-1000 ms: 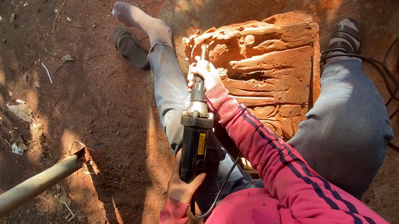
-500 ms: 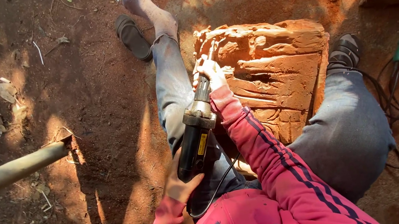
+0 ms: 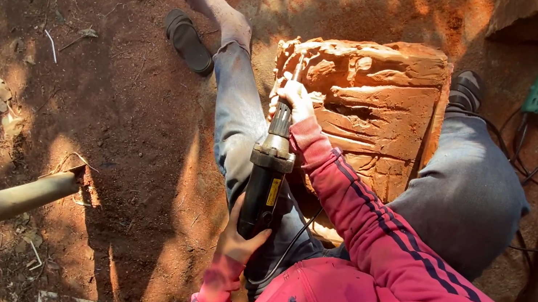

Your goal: The person carves a decorative pattern into a wooden block using a power tool.

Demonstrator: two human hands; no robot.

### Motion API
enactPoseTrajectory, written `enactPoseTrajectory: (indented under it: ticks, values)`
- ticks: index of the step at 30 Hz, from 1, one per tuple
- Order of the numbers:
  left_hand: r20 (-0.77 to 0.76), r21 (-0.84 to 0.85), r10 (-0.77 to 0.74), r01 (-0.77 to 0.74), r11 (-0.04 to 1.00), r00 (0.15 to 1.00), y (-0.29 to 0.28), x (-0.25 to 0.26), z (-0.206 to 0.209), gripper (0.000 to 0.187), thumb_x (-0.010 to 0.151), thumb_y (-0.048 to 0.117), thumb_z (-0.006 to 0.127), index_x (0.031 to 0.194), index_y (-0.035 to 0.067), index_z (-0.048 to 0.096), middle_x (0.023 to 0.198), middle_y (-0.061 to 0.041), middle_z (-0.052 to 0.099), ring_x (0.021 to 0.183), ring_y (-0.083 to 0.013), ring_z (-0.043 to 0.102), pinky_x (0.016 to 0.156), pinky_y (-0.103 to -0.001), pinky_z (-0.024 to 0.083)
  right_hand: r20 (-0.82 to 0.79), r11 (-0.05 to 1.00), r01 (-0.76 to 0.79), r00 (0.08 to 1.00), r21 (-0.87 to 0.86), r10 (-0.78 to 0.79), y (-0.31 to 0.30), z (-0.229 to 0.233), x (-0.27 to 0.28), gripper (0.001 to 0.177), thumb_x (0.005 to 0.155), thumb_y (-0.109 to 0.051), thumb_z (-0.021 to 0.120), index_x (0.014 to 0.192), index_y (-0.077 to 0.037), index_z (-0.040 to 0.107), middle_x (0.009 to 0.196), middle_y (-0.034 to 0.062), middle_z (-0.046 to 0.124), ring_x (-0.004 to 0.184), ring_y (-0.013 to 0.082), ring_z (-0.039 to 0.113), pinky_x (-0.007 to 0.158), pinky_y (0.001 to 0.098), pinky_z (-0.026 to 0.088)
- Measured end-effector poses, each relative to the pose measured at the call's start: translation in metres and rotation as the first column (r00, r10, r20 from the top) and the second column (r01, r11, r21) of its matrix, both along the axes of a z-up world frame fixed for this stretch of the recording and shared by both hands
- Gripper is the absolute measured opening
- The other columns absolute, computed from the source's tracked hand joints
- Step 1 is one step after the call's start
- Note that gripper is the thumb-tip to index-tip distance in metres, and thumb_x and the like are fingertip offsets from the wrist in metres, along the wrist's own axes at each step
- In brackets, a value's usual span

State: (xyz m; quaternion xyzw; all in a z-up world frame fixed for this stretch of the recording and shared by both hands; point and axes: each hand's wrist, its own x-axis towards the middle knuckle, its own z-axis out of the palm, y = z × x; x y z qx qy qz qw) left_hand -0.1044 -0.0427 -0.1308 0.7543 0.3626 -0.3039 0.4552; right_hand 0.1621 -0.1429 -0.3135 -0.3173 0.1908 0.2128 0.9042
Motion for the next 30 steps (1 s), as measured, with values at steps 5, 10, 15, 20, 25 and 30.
enactPoseTrajectory:
  ticks: [5,10,15,20,25,30]
  values:
    - [0.036,0.002,-0.006,0.006,1.0,0.999,0.007,0.005,-0.014,0.109,0.064,0.053,0.089,0.155,0.058,0.029,0.142,-0.022,0.063,0.132,-0.0421,0.059,0.11,-0.047,0.051,0.016,1.0,0.002,1.0,-0.006,-0.002,0.006,-0.019,0.007,0.026,0.09,-0.012,0.075,0.103,-0.019,0.053,0.076,0.0208,0.071,0.057,0.0305,0.074,0.05,0.0462,0.066]
    - [0.125,0.005,-0.026,0.026,1.0,0.992,0.02,-0.005,-0.033,0.111,0.06,0.049,0.093,0.154,0.056,0.036,0.142,-0.02,0.062,0.131,-0.0402,0.059,0.11,-0.046,0.05,0.04,0.999,0.037,0.999,-0.025,-0.036,0.014,-0.016,0.003,0.026,0.09,-0.011,0.072,0.102,-0.018,0.05,0.074,0.0208,0.07,0.054,0.03,0.073,0.048,0.0445,0.065]
    - [0.342,-0.093,0.047,-0.016,0.996,0.939,0.057,-0.021,-0.1,0.11,0.059,0.03,0.098,0.156,0.039,0.045,0.148,-0.02,0.058,0.138,-0.0388,0.053,0.116,-0.048,0.043,0.04,0.994,0.108,0.993,-0.013,-0.108,0.022,-0.046,0.005,0.029,0.089,-0.011,0.072,0.103,-0.018,0.047,0.074,0.021,0.07,0.054,0.0307,0.073,0.047,0.0445,0.065]
    - [0.385,-0.129,0.059,-0.009,0.992,0.921,0.053,-0.025,-0.124,0.109,0.061,0.03,0.1,0.156,0.035,0.047,0.159,-0.013,0.046,0.146,-0.0335,0.043,0.124,-0.045,0.032,0.074,0.993,0.118,0.991,-0.029,-0.116,0.016,0.023,-0.003,0.029,0.088,-0.008,0.072,0.101,-0.017,0.048,0.072,0.0216,0.07,0.052,0.0311,0.072,0.046,0.0439,0.064]
    - [0.387,-0.106,0.066,-0.027,0.994,0.92,0.052,-0.016,-0.105,0.107,0.061,0.025,0.1,0.154,0.035,0.049,0.152,-0.016,0.055,0.141,-0.0349,0.051,0.12,-0.047,0.037,0.081,0.991,0.134,0.988,-0.022,-0.132,0.019,0.017,-0.005,0.03,0.087,-0.005,0.073,0.1,-0.016,0.047,0.07,0.0234,0.069,0.05,0.0333,0.071,0.045,0.0429,0.063]
    - [0.22,-0.009,-0.01,0.012,1.0,0.975,0.05,-0.012,-0.099,0.109,0.059,0.038,0.098,0.152,0.054,0.043,0.14,-0.013,0.066,0.128,-0.0357,0.063,0.106,-0.044,0.052,0.126,0.99,0.132,0.984,-0.053,-0.125,0.02,0.006,-0.005,0.025,0.089,-0.005,0.072,0.1,-0.014,0.052,0.072,0.0248,0.07,0.054,0.0334,0.074,0.05,0.0418,0.065]
